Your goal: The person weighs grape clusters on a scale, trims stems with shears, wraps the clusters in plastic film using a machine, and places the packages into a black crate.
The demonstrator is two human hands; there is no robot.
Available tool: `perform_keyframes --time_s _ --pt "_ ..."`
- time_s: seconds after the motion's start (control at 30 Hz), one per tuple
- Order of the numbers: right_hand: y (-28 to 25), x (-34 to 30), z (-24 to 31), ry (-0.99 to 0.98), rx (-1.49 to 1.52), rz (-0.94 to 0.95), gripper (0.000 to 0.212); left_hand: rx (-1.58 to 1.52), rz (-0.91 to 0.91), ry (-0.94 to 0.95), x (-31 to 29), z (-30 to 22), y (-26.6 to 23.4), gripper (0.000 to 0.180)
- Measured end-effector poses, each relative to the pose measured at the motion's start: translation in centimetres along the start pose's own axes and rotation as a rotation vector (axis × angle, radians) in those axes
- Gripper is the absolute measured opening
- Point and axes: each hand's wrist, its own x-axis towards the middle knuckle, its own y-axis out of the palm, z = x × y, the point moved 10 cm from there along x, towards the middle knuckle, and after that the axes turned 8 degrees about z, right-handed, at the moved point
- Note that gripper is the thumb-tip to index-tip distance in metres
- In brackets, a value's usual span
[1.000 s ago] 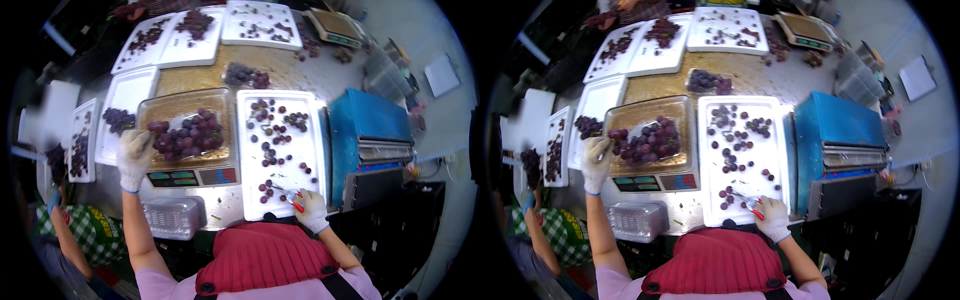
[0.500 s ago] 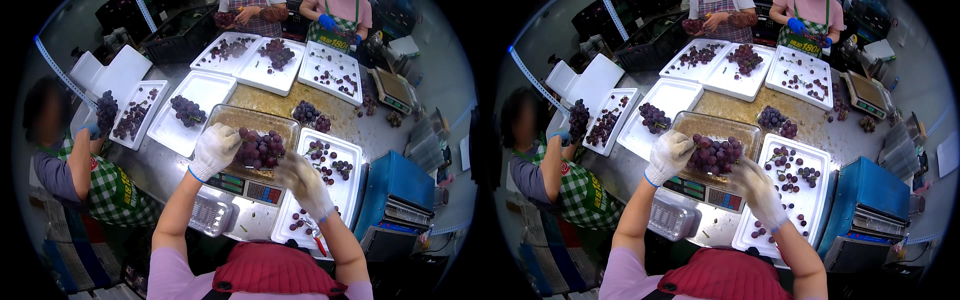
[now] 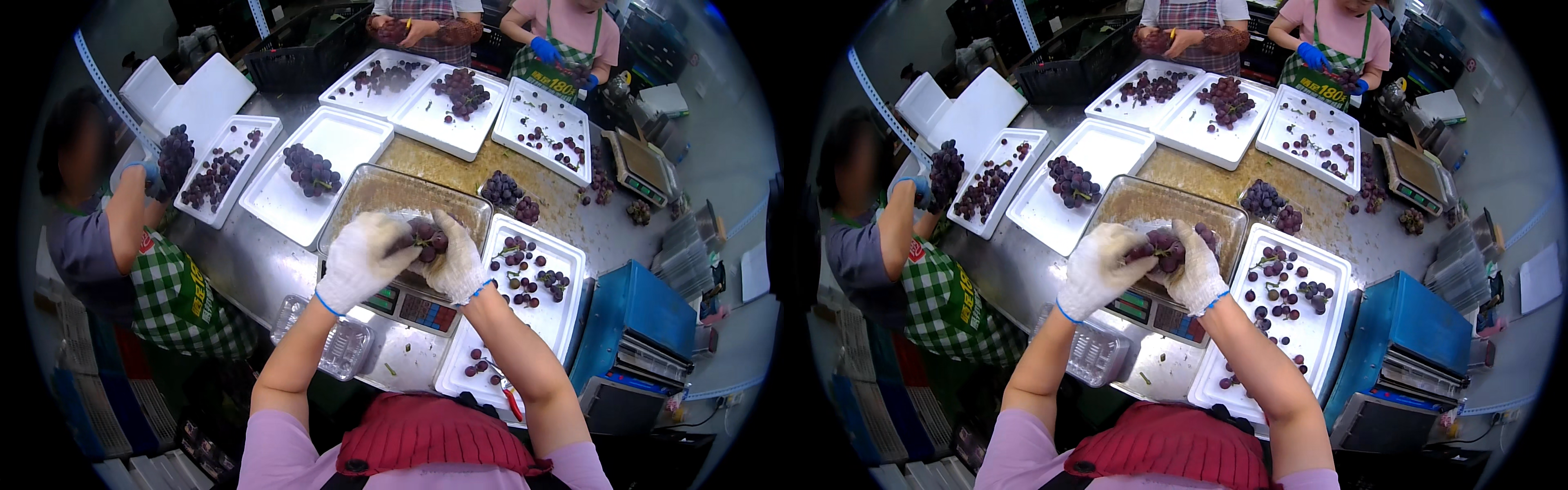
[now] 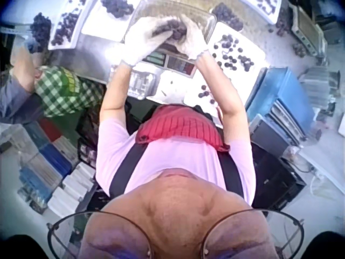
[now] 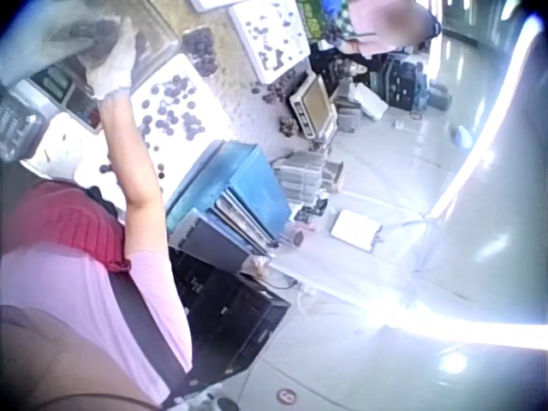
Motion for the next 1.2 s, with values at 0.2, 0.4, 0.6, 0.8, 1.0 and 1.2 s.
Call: perform_keyframes --time_s 0.2,0.4,0.6,0.8,1.0,1.2 --pt "0.0 0.8 -0.4 0.091 -0.188 0.053 0.026 -1.721 -0.164 -0.605 -4.4 7.8 8.8 0.039" --pt "3.0 0.8 -1.0 0.138 -0.617 0.074 0.026 -2.093 -0.063 -0.585 -3.7 6.3 11.5 0.044" --pt "8.2 1.0 2.2 -0.075 -1.807 0.114 0.064 -2.142 -0.213 -0.591 -4.0 8.6 11.7 0.052" --pt "10.5 -2.2 9.1 -0.327 -1.851 -0.062 0.057 -2.095 -0.282 -0.776 -3.8 10.8 9.0 0.037" --pt "3.5 -2.3 12.6 -0.365 -1.805 -0.137 0.045 -1.884 -0.285 -0.805 -2.5 18.2 9.7 0.026" --pt "0.0 -1.9 11.1 -0.307 -1.777 -0.12 0.038 -1.596 -0.172 -0.774 -0.2 19.5 12.3 0.025"
